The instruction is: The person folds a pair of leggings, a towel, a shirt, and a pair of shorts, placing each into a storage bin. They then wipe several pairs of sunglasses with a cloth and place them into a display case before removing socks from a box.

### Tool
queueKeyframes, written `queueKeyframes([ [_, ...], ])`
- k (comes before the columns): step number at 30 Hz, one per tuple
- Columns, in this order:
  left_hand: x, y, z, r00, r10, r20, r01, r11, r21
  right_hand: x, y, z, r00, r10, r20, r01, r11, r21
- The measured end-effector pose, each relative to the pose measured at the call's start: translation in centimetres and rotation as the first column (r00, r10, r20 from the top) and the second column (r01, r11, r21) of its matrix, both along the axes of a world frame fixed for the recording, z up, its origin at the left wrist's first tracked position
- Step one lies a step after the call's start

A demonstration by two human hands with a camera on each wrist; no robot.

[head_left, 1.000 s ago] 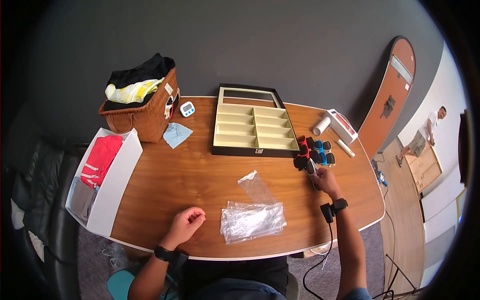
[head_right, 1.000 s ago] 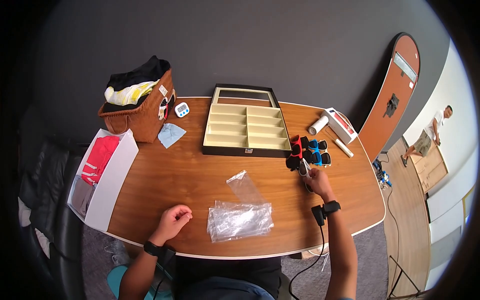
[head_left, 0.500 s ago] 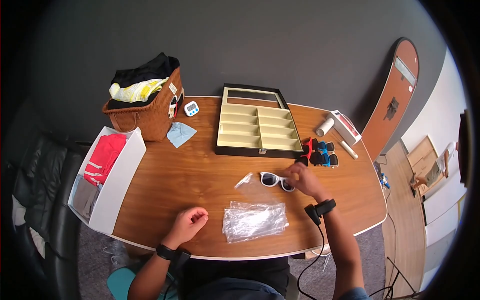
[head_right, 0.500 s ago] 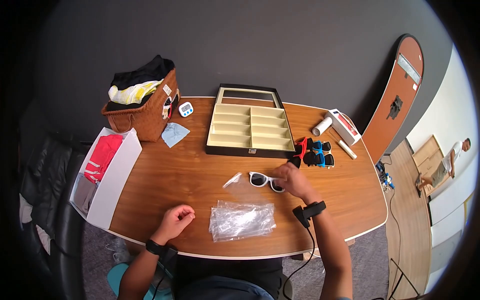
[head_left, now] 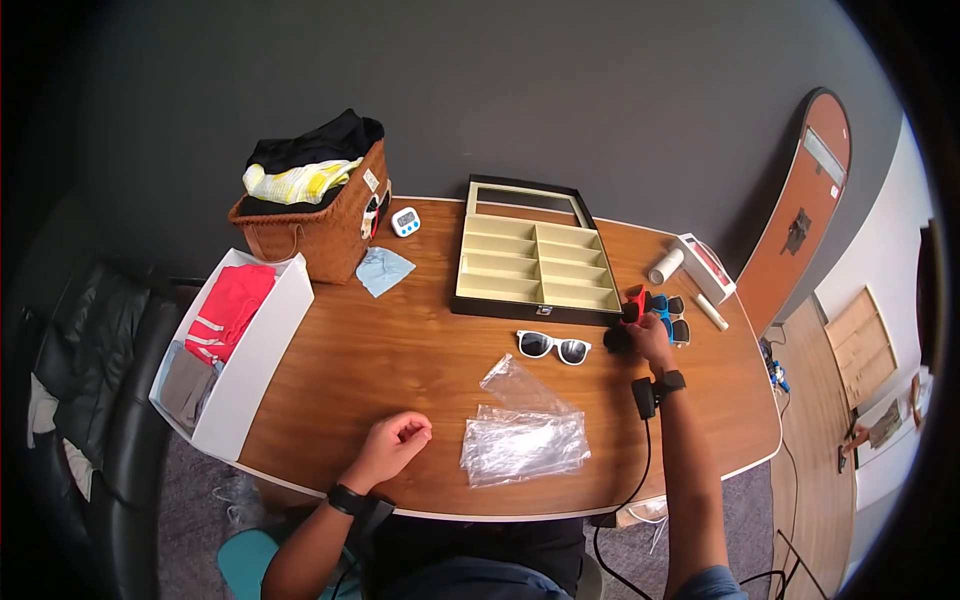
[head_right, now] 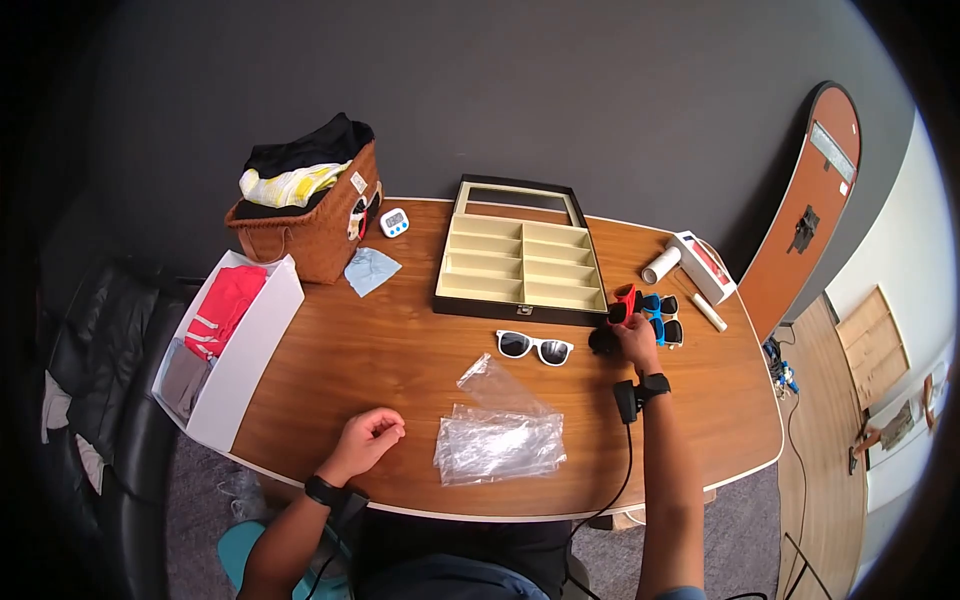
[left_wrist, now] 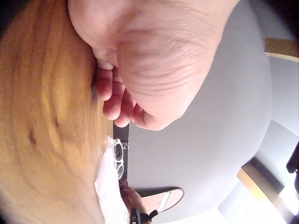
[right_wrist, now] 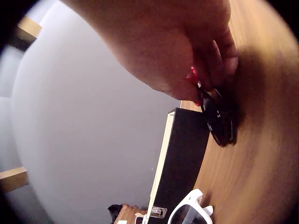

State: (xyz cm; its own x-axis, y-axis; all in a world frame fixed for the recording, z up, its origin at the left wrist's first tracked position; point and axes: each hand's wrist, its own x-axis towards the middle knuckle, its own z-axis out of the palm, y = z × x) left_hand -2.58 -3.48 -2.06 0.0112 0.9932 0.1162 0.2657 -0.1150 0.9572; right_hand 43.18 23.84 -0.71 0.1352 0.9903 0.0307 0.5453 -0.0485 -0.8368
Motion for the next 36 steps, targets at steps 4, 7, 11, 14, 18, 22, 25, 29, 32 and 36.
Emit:
queueKeyframes([
  [4,0.1,0.0,0.1,1.000,0.004,-0.016,-0.004,1.000,0.011,-0.3,-3.8,2.3,0.985,0.127,-0.117,-0.141,0.983,-0.117],
  [7,0.1,0.0,0.2,1.000,-0.002,-0.008,0.002,1.000,0.002,-0.2,-6.7,3.3,0.987,0.148,-0.070,-0.159,0.969,-0.187],
  [11,0.0,0.0,0.2,1.000,-0.010,-0.005,0.010,1.000,0.012,0.5,-9.4,3.3,0.952,0.240,0.192,-0.212,0.965,-0.157],
  [14,0.1,-0.1,0.5,1.000,-0.014,-0.015,0.014,1.000,0.013,0.0,-10.9,4.7,0.925,0.326,0.196,-0.280,0.932,-0.233],
  [18,0.2,-0.2,0.2,1.000,-0.012,-0.016,0.012,1.000,0.011,0.2,-12.0,4.0,0.861,0.497,0.105,-0.456,0.847,-0.273],
  [22,0.3,-0.1,0.6,0.999,-0.030,-0.042,0.030,1.000,-0.009,-1.1,-11.8,3.5,0.818,0.561,0.124,-0.506,0.806,-0.308],
  [25,-0.1,0.2,0.4,0.998,-0.055,0.025,0.057,0.997,-0.058,-2.2,-10.9,2.7,0.779,0.543,0.313,-0.548,0.832,-0.078],
  [29,-1.8,3.0,2.3,0.999,0.007,-0.034,-0.006,1.000,0.011,-4.1,-11.7,4.8,0.884,0.425,0.196,-0.433,0.902,-0.005],
  [32,-4.8,8.7,2.5,0.958,0.108,-0.264,-0.087,0.992,0.092,-3.5,-12.4,4.7,0.934,0.352,0.060,-0.355,0.935,0.031],
  [36,-8.5,16.5,1.1,0.761,0.250,-0.598,-0.170,0.967,0.188,-3.1,-13.2,3.1,0.948,0.317,0.005,-0.317,0.946,0.074],
])
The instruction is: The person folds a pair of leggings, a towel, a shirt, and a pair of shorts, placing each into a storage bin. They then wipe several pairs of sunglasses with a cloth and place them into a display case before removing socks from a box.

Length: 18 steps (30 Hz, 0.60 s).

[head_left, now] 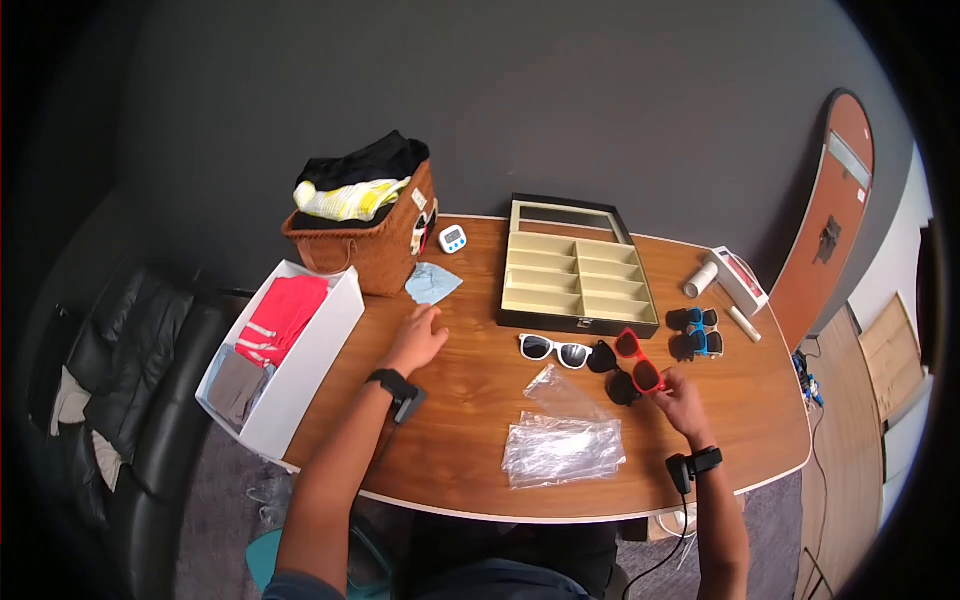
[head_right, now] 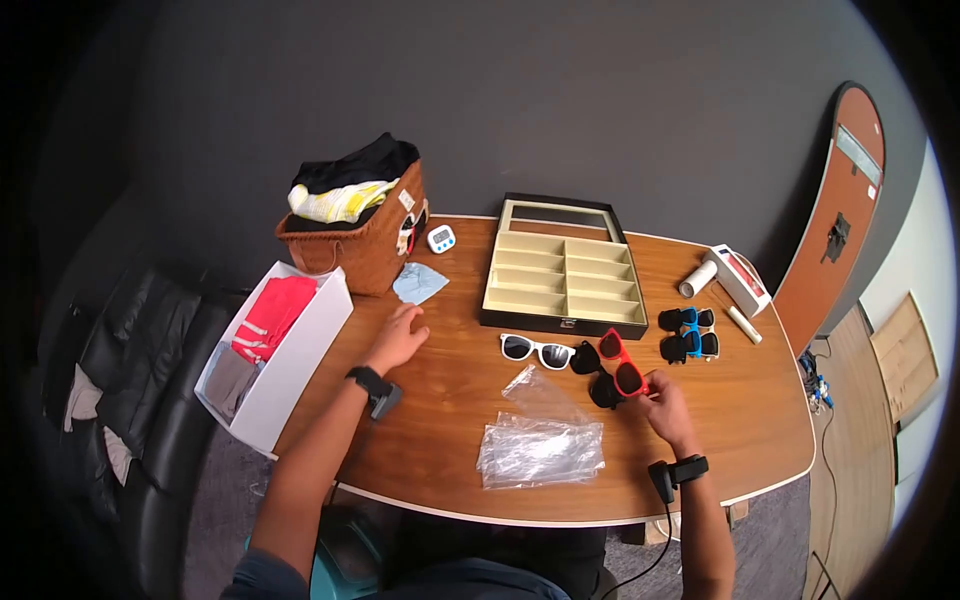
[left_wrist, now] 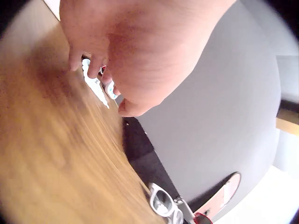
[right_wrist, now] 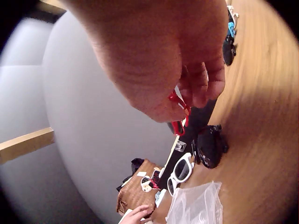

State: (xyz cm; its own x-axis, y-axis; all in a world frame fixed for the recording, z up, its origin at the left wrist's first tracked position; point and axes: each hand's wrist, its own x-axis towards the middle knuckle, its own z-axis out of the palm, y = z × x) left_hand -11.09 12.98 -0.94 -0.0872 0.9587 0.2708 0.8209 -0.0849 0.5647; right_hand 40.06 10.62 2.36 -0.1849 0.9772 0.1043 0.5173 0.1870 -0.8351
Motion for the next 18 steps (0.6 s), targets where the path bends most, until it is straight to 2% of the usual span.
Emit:
queueKeyframes([
  [1,-0.3,1.5,0.0,0.992,0.066,-0.111,-0.070,0.997,-0.036,0.1,0.2,-0.8,1.000,0.012,-0.011,-0.012,1.000,-0.004],
  [2,-0.8,3.0,-0.5,0.992,0.049,-0.116,-0.052,0.998,-0.024,-0.1,0.1,-1.4,0.999,0.006,-0.035,-0.005,1.000,0.025],
  [4,-1.7,5.4,-0.9,0.971,0.124,-0.206,-0.154,0.978,-0.139,-0.3,-0.1,-1.6,0.995,-0.027,-0.098,0.030,0.999,0.035],
  [5,-2.0,5.9,-0.8,0.972,0.109,-0.209,-0.139,0.981,-0.133,-0.2,-0.3,-1.8,0.987,-0.041,-0.154,0.045,0.999,0.025],
  [7,-2.4,6.2,-1.6,0.951,0.095,-0.293,-0.174,0.951,-0.255,0.6,-0.9,-2.3,0.974,-0.061,-0.219,0.059,0.998,-0.016],
  [8,-2.4,5.9,-2.3,0.938,0.097,-0.333,-0.151,0.978,-0.140,0.6,-1.7,-1.6,0.949,-0.030,-0.313,0.018,0.999,-0.039],
  [9,-1.8,5.0,-2.0,0.939,0.091,-0.333,-0.150,0.976,-0.157,0.3,-2.5,-0.8,0.914,0.001,-0.405,-0.029,0.998,-0.062],
  [10,-1.3,4.1,-1.6,0.950,0.046,-0.309,-0.082,0.991,-0.104,-0.1,-3.7,0.3,0.912,-0.005,-0.410,-0.025,0.997,-0.068],
  [12,0.1,1.1,-0.3,0.951,-0.034,-0.306,0.041,0.999,0.015,0.1,-5.0,-0.2,0.913,0.011,-0.408,-0.045,0.996,-0.073],
  [13,0.6,-0.4,-1.0,0.945,-0.044,-0.324,0.075,0.994,0.085,-0.2,-5.3,-0.3,0.913,0.029,-0.407,-0.057,0.997,-0.058],
  [14,1.3,-2.1,-0.7,0.944,-0.085,-0.319,0.114,0.991,0.072,-1.1,-6.1,0.3,0.884,0.025,-0.468,-0.088,0.990,-0.114],
  [17,2.7,-6.8,0.5,0.937,-0.225,-0.269,0.241,0.970,0.028,-2.9,-7.8,1.3,0.902,0.049,-0.428,-0.144,0.971,-0.192],
  [18,2.9,-7.7,0.6,0.927,-0.266,-0.265,0.284,0.958,0.031,-3.3,-8.0,1.1,0.880,0.071,-0.470,-0.191,0.958,-0.213],
])
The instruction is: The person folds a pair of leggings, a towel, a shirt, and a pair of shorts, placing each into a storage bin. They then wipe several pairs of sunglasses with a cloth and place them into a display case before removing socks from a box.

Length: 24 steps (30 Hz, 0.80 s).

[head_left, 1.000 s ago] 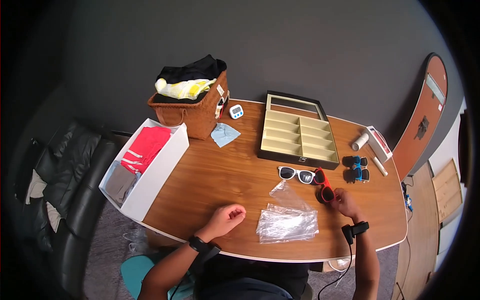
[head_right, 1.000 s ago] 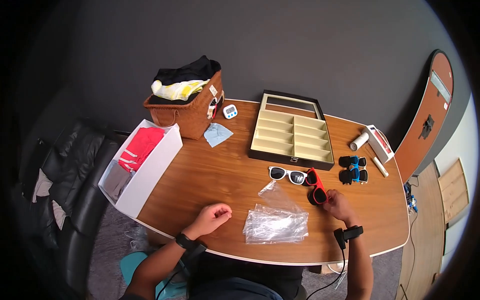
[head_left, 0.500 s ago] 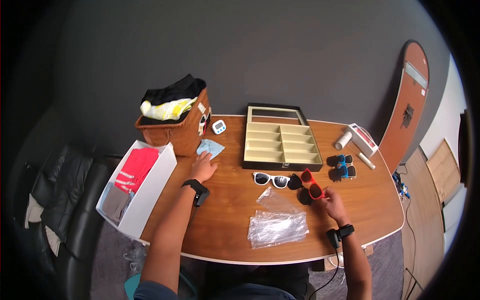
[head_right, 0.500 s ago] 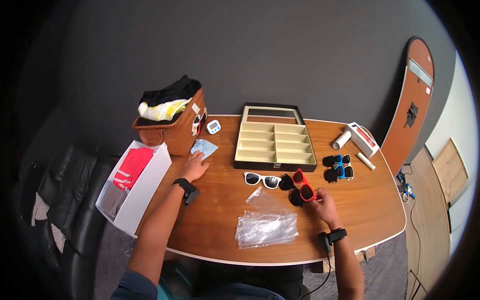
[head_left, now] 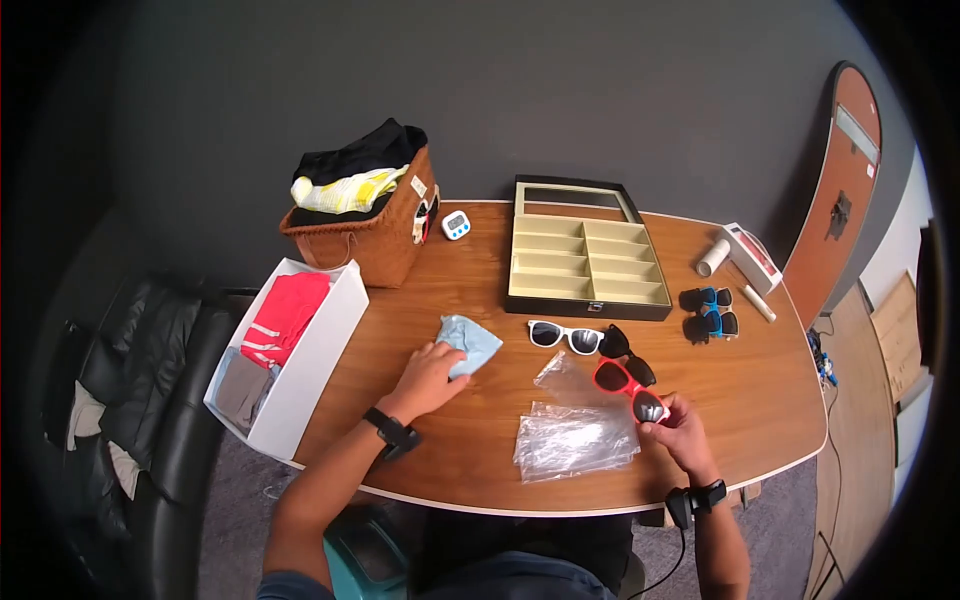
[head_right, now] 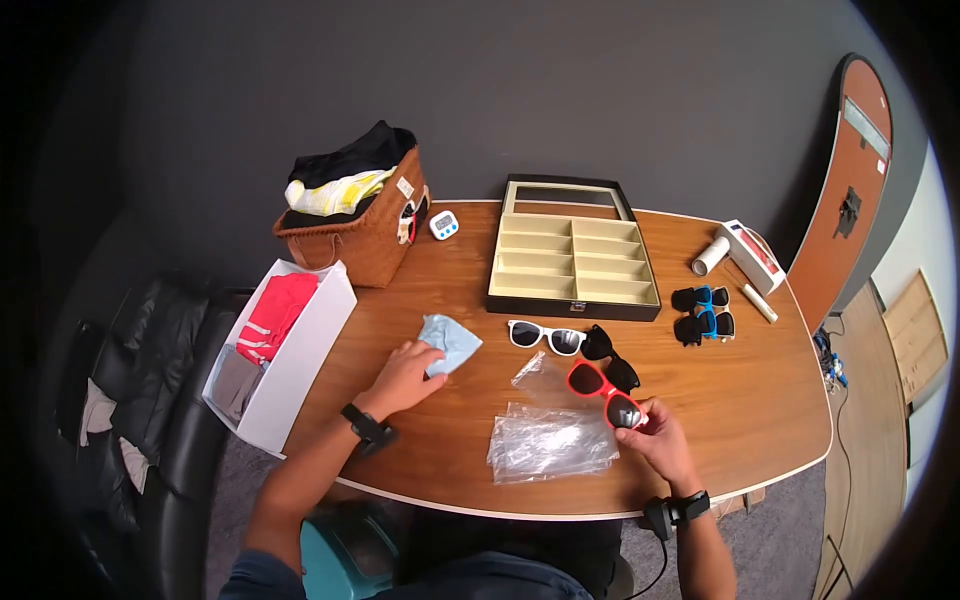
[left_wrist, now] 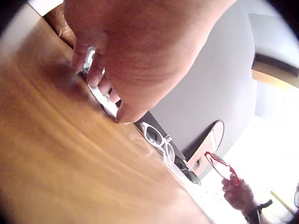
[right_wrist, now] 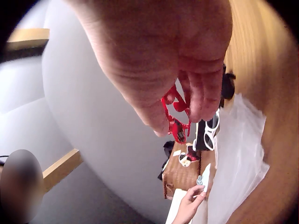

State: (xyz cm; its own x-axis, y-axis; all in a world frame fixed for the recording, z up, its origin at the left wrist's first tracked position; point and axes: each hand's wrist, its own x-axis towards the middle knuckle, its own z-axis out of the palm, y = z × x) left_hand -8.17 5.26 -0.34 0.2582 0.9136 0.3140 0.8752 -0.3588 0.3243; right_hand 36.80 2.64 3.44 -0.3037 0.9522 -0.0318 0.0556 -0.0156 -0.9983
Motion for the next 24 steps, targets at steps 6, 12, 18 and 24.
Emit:
queueKeyframes([
  [6,-0.1,0.1,-0.7,0.988,0.069,0.142,-0.079,0.995,0.067,-5.7,-0.6,0.9,0.978,0.132,-0.161,-0.136,0.991,-0.016],
  [12,3.5,-1.4,1.6,0.875,0.056,0.482,0.026,0.987,-0.161,-7.2,-1.1,-0.3,0.956,0.094,-0.277,-0.123,0.988,-0.090],
  [18,10.9,-5.6,5.8,0.756,-0.141,0.639,0.111,0.990,0.087,-10.4,-2.3,-0.2,0.978,0.090,-0.189,-0.095,0.995,-0.014],
  [24,11.4,-4.8,6.6,0.786,-0.030,0.617,-0.038,0.995,0.096,-11.1,-2.6,1.0,0.971,0.102,-0.214,-0.105,0.994,-0.001],
])
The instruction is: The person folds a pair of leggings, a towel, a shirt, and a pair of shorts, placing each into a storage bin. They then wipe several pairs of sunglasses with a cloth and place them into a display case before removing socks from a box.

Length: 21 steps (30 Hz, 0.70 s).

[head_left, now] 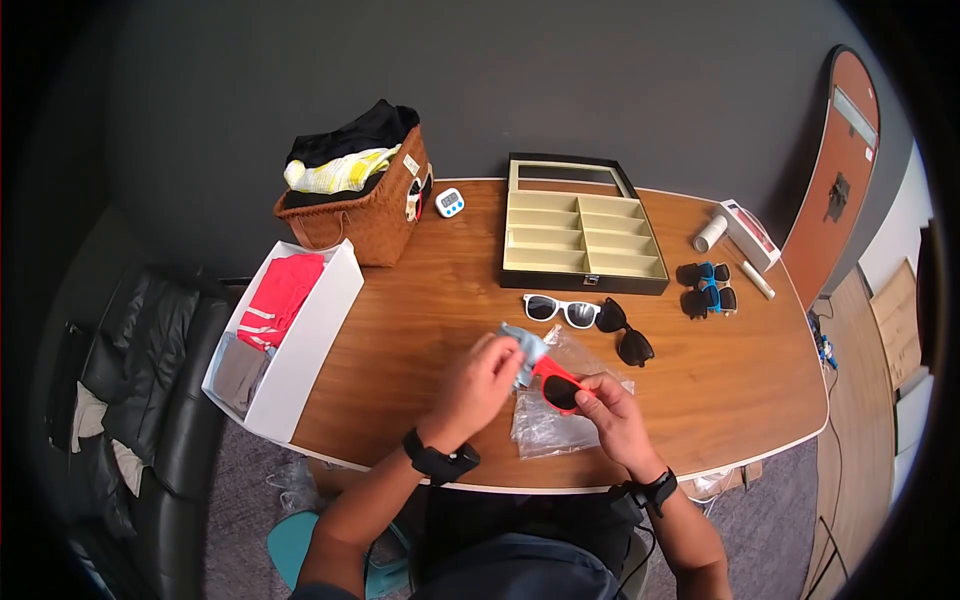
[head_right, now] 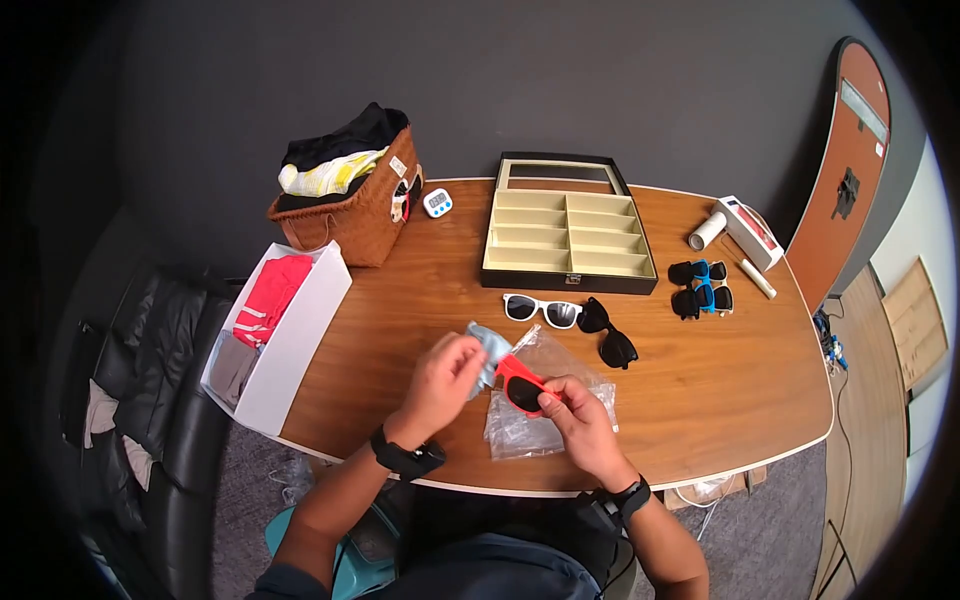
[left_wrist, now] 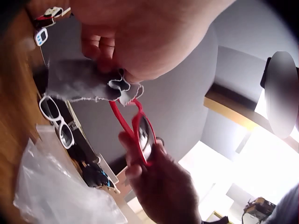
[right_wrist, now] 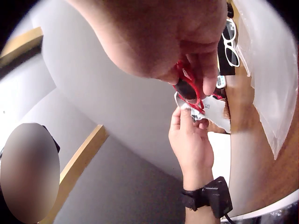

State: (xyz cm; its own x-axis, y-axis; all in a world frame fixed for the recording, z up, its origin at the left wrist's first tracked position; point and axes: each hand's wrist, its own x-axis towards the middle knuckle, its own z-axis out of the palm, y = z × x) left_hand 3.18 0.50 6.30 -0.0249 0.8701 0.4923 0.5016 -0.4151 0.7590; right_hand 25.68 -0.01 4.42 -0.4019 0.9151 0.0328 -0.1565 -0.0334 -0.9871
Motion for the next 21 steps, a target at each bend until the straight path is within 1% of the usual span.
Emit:
queueKeyframes([
  [1,1.0,-0.6,0.3,0.998,-0.041,-0.037,0.042,0.999,0.025,-0.4,-0.1,0.3,0.999,0.010,-0.033,-0.010,1.000,-0.022],
  [2,2.0,-1.0,-0.3,0.994,-0.091,-0.055,0.095,0.992,0.080,-0.8,0.0,0.3,0.999,0.009,-0.034,-0.010,1.000,-0.024],
  [3,3.1,-1.6,-0.1,0.988,-0.101,-0.114,0.112,0.989,0.095,-1.2,0.2,0.3,0.997,-0.018,-0.068,0.016,1.000,-0.026],
  [4,3.7,-1.9,-0.1,0.976,-0.127,-0.174,0.154,0.977,0.146,-1.3,0.3,0.3,0.994,-0.044,-0.102,0.042,0.999,-0.027],
  [5,4.0,-2.0,-0.2,0.961,-0.149,-0.233,0.197,0.961,0.195,-1.2,0.3,0.3,0.994,-0.047,-0.100,0.044,0.999,-0.028],
  [6,3.9,-1.9,-0.3,0.961,-0.151,-0.231,0.197,0.961,0.193,-1.1,0.2,0.3,0.995,-0.044,-0.092,0.041,0.999,-0.032],
  [8,3.4,-1.6,-0.3,0.940,-0.082,-0.332,0.173,0.952,0.254,-0.9,-0.1,0.1,0.996,-0.040,-0.082,0.037,0.999,-0.038],
  [9,2.9,-1.2,0.0,0.940,-0.082,-0.332,0.173,0.952,0.253,-0.7,-0.3,0.0,0.995,-0.040,-0.095,0.035,0.998,-0.057],
  [10,2.2,-0.6,0.4,0.975,-0.010,-0.222,0.050,0.984,0.172,-0.4,-0.5,0.0,0.993,-0.041,-0.109,0.032,0.997,-0.077],
  [11,1.5,-0.3,0.8,0.990,0.075,-0.117,-0.066,0.995,0.075,-0.2,-0.7,-0.1,0.993,-0.041,-0.109,0.033,0.996,-0.078],
  [12,0.8,-0.1,1.1,0.999,0.036,-0.035,-0.036,0.999,-0.025,0.1,-0.9,0.0,0.990,-0.033,-0.135,0.018,0.993,-0.113],
  [13,0.7,0.1,1.1,0.999,0.036,-0.035,-0.037,0.999,-0.024,0.4,-0.9,0.1,0.987,-0.025,-0.161,0.001,0.989,-0.146],
  [14,0.6,0.3,1.1,0.996,0.048,0.075,-0.054,0.995,0.080,0.8,-0.8,0.4,0.987,-0.024,-0.161,0.000,0.990,-0.144],
  [15,0.4,0.6,0.8,0.982,0.046,0.184,-0.079,0.981,0.179,1.2,-0.6,0.7,0.952,0.004,-0.307,-0.081,0.968,-0.239],
  [16,0.0,1.0,-0.4,0.945,-0.058,0.322,0.025,0.994,0.106,1.3,-0.5,0.9,0.894,0.012,-0.449,-0.173,0.932,-0.319],
  [17,0.0,0.7,-0.2,0.945,-0.060,0.321,0.028,0.994,0.102,1.3,-0.4,1.0,0.893,0.007,-0.450,-0.170,0.931,-0.322],
  [18,0.1,0.2,0.3,0.863,-0.139,0.485,0.189,0.980,-0.055,1.2,-0.2,1.2,0.869,0.031,-0.494,-0.240,0.899,-0.366],
  [19,0.2,-0.3,0.8,0.746,-0.173,0.644,0.364,0.915,-0.176,1.2,-0.1,1.3,0.842,0.052,-0.538,-0.310,0.861,-0.403],
  [20,0.5,-0.4,1.2,0.751,-0.201,0.629,0.375,0.914,-0.156,1.2,0.0,1.2,0.827,0.042,-0.561,-0.341,0.831,-0.440],
  [21,0.6,-0.4,1.2,0.751,-0.200,0.629,0.374,0.915,-0.155,1.1,-0.1,1.3,0.827,0.044,-0.561,-0.342,0.831,-0.439],
])
